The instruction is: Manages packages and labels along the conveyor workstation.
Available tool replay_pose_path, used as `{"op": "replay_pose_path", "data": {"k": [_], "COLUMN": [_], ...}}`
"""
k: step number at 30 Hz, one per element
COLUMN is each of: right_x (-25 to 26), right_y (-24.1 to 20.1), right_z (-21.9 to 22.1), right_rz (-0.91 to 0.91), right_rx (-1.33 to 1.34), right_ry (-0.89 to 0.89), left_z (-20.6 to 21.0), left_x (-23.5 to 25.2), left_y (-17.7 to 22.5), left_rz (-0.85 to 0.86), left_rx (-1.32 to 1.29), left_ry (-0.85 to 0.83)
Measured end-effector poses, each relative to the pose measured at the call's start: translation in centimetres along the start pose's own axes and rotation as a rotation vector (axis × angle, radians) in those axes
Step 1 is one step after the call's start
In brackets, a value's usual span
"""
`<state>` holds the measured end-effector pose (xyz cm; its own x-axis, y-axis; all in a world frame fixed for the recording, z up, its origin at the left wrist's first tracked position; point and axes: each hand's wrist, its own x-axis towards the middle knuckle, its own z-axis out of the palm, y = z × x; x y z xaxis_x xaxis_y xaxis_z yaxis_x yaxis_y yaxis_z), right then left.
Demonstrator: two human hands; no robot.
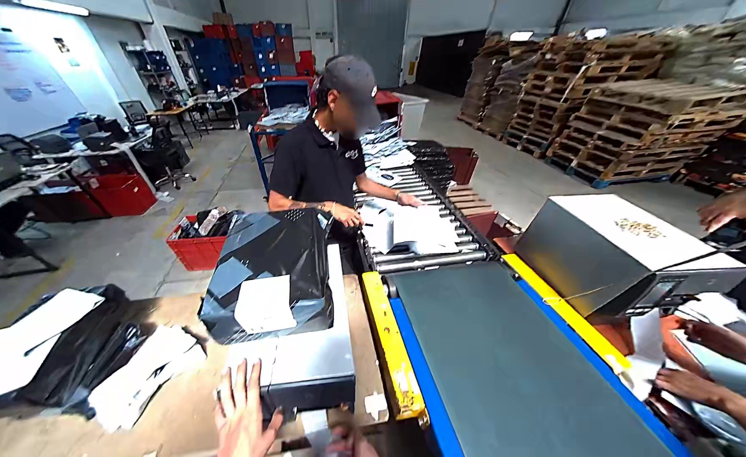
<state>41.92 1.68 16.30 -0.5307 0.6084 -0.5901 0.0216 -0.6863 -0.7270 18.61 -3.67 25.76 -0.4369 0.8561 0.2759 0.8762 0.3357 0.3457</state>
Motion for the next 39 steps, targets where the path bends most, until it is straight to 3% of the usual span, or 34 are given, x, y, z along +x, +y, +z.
{"op": "replay_pose_path", "data": {"k": [10,26,32,35,37,39], "right_x": [3.2,4.9,5.5,0.8,-3.1,-6.5], "right_y": [-2.7,-3.7,-2.4,-2.6,-2.0,-1.2], "right_z": [6.8,6.8,8.3,3.0,-6.5,-19.1], "right_rz": [0.170,0.134,-0.092,-0.042,-0.131,-0.111], "right_rx": [-0.015,0.133,0.184,0.003,-0.075,-0.230], "right_ry": [0.253,0.372,0.501,0.533,0.743,1.106], "left_z": [-0.3,0.2,0.2,0.2,0.3,0.7], "left_x": [0.1,0.6,0.6,0.6,1.0,1.2], "left_y": [-0.7,-1.2,-1.2,-0.8,-0.7,-0.7], "left_rz": [-0.022,0.038,0.092,0.141,0.176,0.183], "left_rx": [0.049,0.067,-0.015,-0.064,-0.069,-0.058], "left_ry": [-0.064,-0.093,-0.065,-0.095,-0.096,-0.089]}}
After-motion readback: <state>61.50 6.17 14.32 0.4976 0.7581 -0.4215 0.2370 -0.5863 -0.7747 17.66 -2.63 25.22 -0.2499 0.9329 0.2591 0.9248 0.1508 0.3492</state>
